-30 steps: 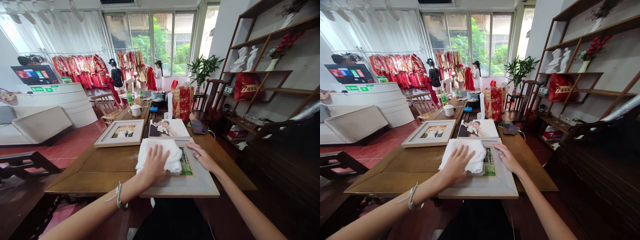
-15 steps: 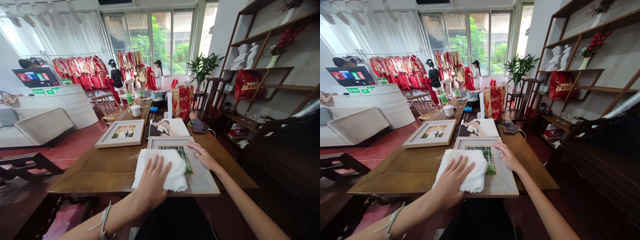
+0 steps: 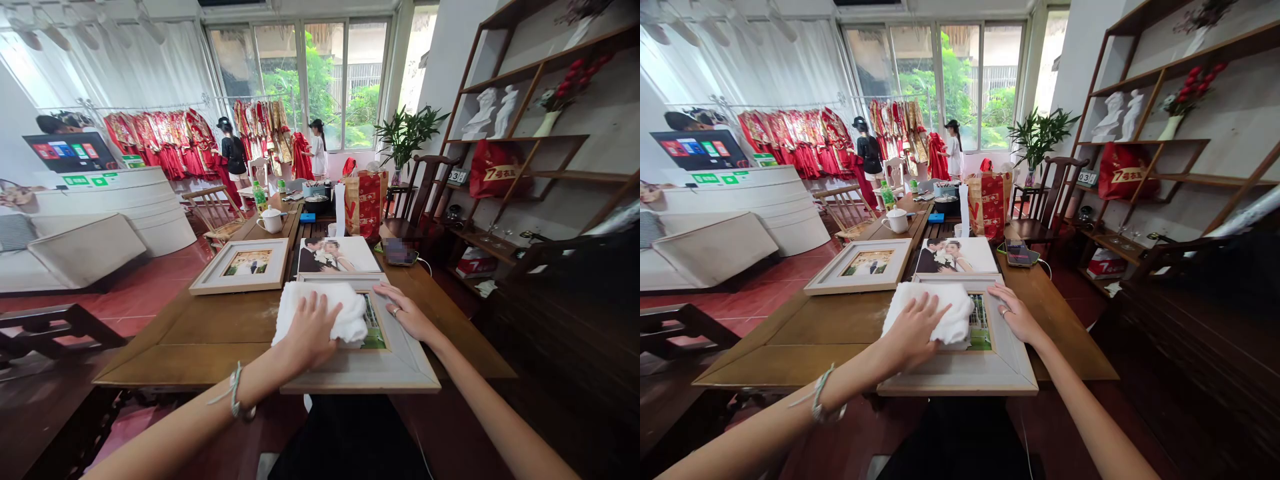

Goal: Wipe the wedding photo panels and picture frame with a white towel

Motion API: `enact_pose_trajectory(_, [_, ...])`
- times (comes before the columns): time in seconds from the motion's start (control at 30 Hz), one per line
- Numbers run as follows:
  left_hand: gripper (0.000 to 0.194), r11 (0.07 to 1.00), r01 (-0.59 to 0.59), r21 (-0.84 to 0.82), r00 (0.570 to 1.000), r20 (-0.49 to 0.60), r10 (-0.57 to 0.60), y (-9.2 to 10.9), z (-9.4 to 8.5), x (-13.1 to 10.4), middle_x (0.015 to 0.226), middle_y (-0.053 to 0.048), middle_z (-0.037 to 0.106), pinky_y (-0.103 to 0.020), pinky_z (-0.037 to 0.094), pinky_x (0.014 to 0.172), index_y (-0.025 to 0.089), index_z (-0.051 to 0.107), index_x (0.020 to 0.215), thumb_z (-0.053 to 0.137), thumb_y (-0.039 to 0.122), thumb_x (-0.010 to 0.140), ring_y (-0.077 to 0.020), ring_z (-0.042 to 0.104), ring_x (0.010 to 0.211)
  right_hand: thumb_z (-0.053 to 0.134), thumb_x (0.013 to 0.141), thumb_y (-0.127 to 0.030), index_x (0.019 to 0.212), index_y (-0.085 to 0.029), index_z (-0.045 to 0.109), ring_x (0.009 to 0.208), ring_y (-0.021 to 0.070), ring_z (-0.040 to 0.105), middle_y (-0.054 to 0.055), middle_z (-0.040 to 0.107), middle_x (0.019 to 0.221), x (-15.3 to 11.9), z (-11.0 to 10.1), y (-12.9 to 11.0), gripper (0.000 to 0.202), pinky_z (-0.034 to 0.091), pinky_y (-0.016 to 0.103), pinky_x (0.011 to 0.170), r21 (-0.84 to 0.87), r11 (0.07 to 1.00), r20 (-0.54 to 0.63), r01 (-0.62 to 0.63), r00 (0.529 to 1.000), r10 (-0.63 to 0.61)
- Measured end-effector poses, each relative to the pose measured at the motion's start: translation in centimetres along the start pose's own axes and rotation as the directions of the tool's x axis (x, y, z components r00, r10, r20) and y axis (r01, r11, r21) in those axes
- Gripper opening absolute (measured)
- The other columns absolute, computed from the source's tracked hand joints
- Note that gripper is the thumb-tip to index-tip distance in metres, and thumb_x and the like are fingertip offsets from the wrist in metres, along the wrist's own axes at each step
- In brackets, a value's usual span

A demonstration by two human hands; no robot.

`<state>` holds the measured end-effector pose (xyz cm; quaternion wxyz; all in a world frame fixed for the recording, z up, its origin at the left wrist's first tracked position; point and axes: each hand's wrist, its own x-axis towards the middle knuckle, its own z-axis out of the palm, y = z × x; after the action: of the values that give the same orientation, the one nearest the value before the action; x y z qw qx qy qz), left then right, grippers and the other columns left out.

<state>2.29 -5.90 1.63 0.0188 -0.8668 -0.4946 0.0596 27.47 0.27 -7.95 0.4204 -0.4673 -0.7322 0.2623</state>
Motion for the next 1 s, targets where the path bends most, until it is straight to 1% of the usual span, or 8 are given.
enact_pose_trajectory(0.17, [0.074, 0.988, -0.059, -0.145, 0.978, 0.190, 0.086, 2.4, -1.9, -6.3, 0.145, -0.017, 0.025, -0.054, 0.019, 0.104, 0.019, 0.024, 0.142, 0.053, 0.030, 0.074, -0.0374, 0.018, 0.132, 0.042, 0.073, -0.011, 0.117, -0.026, 0.058, 0.132, 0.0211, 0.033, 0.004, 0.047, 0.135, 0.0, 0.0, 0.0, 0.049, 0.021, 0.045, 0.111, 0.004, 1.000, -0.006, 0.002, 1.000, -0.002])
enact_pose_trajectory(0.27, [0.078, 0.984, -0.046, -0.172, 0.971, 0.222, 0.084, 3.0, -2.1, -7.4, 0.146, -0.016, 0.021, -0.053, 0.019, 0.105, 0.020, 0.021, 0.142, 0.054, 0.028, 0.072, -0.0366, 0.016, 0.133, 0.041, 0.074, -0.011, 0.116, -0.027, 0.058, 0.132, 0.0209, 0.033, 0.004, 0.047, 0.134, 0.0, 0.1, 0.0, 0.048, 0.020, 0.045, 0.111, 0.003, 1.000, -0.010, 0.009, 1.000, -0.009])
enact_pose_trajectory(0.37, [0.079, 0.993, -0.041, -0.106, 0.988, 0.142, 0.056, 2.3, -1.0, -5.6, 0.147, -0.016, 0.020, -0.052, 0.017, 0.106, 0.020, 0.021, 0.142, 0.056, 0.026, 0.071, -0.0358, 0.014, 0.133, 0.042, 0.074, -0.012, 0.116, -0.027, 0.058, 0.131, 0.0211, 0.033, 0.004, 0.048, 0.134, 0.0, 0.1, 0.1, 0.048, 0.020, 0.045, 0.111, 0.007, 1.000, -0.012, 0.015, 1.000, -0.015])
enact_pose_trajectory(0.47, [0.085, 1.000, 0.008, 0.000, 1.000, 0.012, -0.008, 0.8, 0.5, -1.8, 0.148, -0.016, 0.016, -0.051, 0.015, 0.106, 0.022, 0.018, 0.142, 0.059, 0.022, 0.068, -0.0360, 0.009, 0.134, 0.043, 0.074, -0.013, 0.116, -0.027, 0.058, 0.131, 0.0216, 0.033, 0.004, 0.048, 0.134, -0.1, 0.0, 0.1, 0.047, 0.021, 0.046, 0.110, 0.011, 1.000, -0.007, 0.019, 1.000, -0.019])
enact_pose_trajectory(0.6, [0.085, 0.996, 0.073, 0.056, 0.984, -0.165, -0.062, -0.8, 1.6, 3.1, 0.148, -0.017, 0.014, -0.051, 0.013, 0.106, 0.020, 0.015, 0.143, 0.059, 0.021, 0.070, -0.0345, 0.007, 0.135, 0.043, 0.075, -0.015, 0.117, -0.028, 0.058, 0.132, 0.0226, 0.032, 0.004, 0.050, 0.132, -0.1, 0.0, 0.1, 0.046, 0.020, 0.048, 0.110, 0.017, 1.000, -0.015, 0.015, 1.000, -0.015])
enact_pose_trajectory(0.73, [0.076, 0.997, 0.049, 0.063, 0.988, -0.146, -0.040, -1.0, 1.5, 4.6, 0.147, -0.018, 0.018, -0.055, 0.014, 0.105, 0.017, 0.023, 0.140, 0.058, 0.026, 0.073, -0.0364, 0.011, 0.134, 0.043, 0.075, -0.015, 0.118, -0.026, 0.057, 0.132, 0.0230, 0.032, 0.005, 0.048, 0.134, -0.1, 0.0, 0.1, 0.047, 0.020, 0.048, 0.110, 0.006, 1.000, -0.014, 0.010, 1.000, -0.010])
enact_pose_trajectory(0.83, [0.071, 0.999, -0.004, 0.047, 0.998, -0.056, 0.006, -0.4, 0.5, 2.9, 0.145, -0.019, 0.023, -0.057, 0.018, 0.103, 0.015, 0.026, 0.139, 0.055, 0.028, 0.075, -0.0375, 0.017, 0.133, 0.043, 0.074, -0.013, 0.117, -0.026, 0.058, 0.132, 0.0226, 0.033, 0.005, 0.048, 0.134, 0.0, 0.1, 0.0, 0.048, 0.020, 0.048, 0.110, 0.003, 1.000, -0.013, 0.007, 1.000, -0.007])
enact_pose_trajectory(1.0, [0.068, 0.993, -0.102, -0.052, 0.980, 0.167, 0.109, 1.0, -2.7, -3.1, 0.144, -0.017, 0.028, -0.057, 0.022, 0.102, 0.017, 0.029, 0.139, 0.051, 0.026, 0.076, -0.0361, 0.021, 0.132, 0.042, 0.073, -0.010, 0.116, -0.027, 0.059, 0.131, 0.0211, 0.034, 0.004, 0.049, 0.133, 0.0, 0.1, -0.2, 0.049, 0.020, 0.047, 0.111, 0.016, 1.000, -0.009, 0.012, 1.000, -0.012])
